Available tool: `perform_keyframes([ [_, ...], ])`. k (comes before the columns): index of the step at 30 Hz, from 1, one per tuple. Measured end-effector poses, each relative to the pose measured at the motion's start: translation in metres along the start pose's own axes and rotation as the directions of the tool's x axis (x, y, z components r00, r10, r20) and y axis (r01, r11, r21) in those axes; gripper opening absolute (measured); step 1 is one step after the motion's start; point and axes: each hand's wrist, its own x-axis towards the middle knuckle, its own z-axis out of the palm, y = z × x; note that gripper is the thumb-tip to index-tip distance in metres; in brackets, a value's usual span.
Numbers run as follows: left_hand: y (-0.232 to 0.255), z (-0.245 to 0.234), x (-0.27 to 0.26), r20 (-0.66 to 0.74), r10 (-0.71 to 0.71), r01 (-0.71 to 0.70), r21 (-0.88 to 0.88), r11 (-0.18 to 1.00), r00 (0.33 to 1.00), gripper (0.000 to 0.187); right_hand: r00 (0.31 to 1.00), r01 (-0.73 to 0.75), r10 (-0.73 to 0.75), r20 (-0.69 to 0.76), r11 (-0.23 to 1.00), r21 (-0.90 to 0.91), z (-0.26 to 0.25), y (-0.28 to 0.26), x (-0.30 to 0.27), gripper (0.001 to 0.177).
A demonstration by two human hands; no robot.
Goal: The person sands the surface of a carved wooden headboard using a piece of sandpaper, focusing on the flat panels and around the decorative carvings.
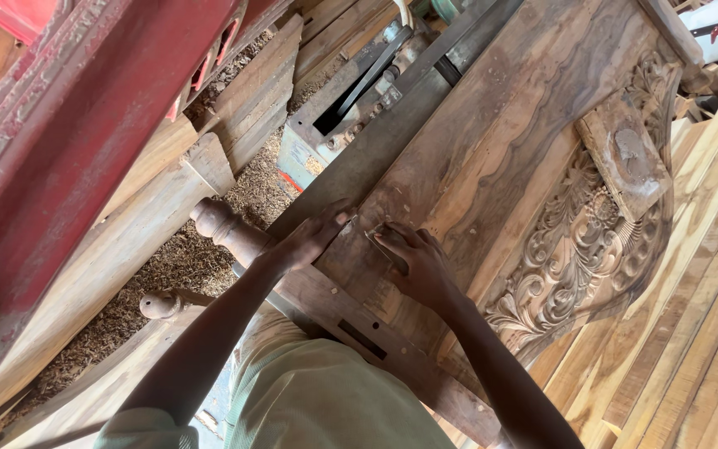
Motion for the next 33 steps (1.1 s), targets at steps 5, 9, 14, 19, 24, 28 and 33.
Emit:
perform_keyframes([
  [5,0.005,-0.007,-0.005,0.025,-0.095,0.094,0.037,0.995,0.995,0.093,0.999,0.035,-0.035,-0.006,0.999,-0.013,0.007,0.009,0.014,0.074],
  [9,0.004,-0.015,-0.008,0.064,-0.069,0.074,-0.071,0.995,0.996,0.087,0.98,0.19,-0.195,-0.041,0.976,-0.101,0.017,0.015,0.036,0.071],
  [14,0.001,-0.014,-0.009,0.011,0.03,-0.029,-0.145,0.989,0.999,0.084,0.975,0.222,-0.221,0.025,0.973,-0.065,0.032,0.011,0.039,0.064],
  [19,-0.003,-0.01,-0.005,-0.003,-0.072,0.071,-0.145,0.987,0.997,0.092,0.98,0.197,-0.197,0.012,0.974,-0.111,0.033,0.009,0.035,0.066],
  [24,-0.003,-0.009,-0.002,-0.002,-0.015,0.015,-0.14,0.99,1.0,0.093,0.978,0.201,-0.209,-0.023,0.962,-0.185,0.033,0.001,0.033,0.065],
  [28,-0.003,-0.008,-0.003,0.016,-0.005,0.007,-0.117,0.993,1.0,0.092,0.992,0.115,-0.107,0.06,0.982,-0.151,0.032,-0.007,0.032,0.065],
  [33,-0.001,-0.008,-0.004,-0.008,0.057,-0.057,-0.109,0.992,0.998,0.089,0.974,0.136,-0.086,0.209,0.962,-0.237,0.01,-0.011,0.02,0.059],
])
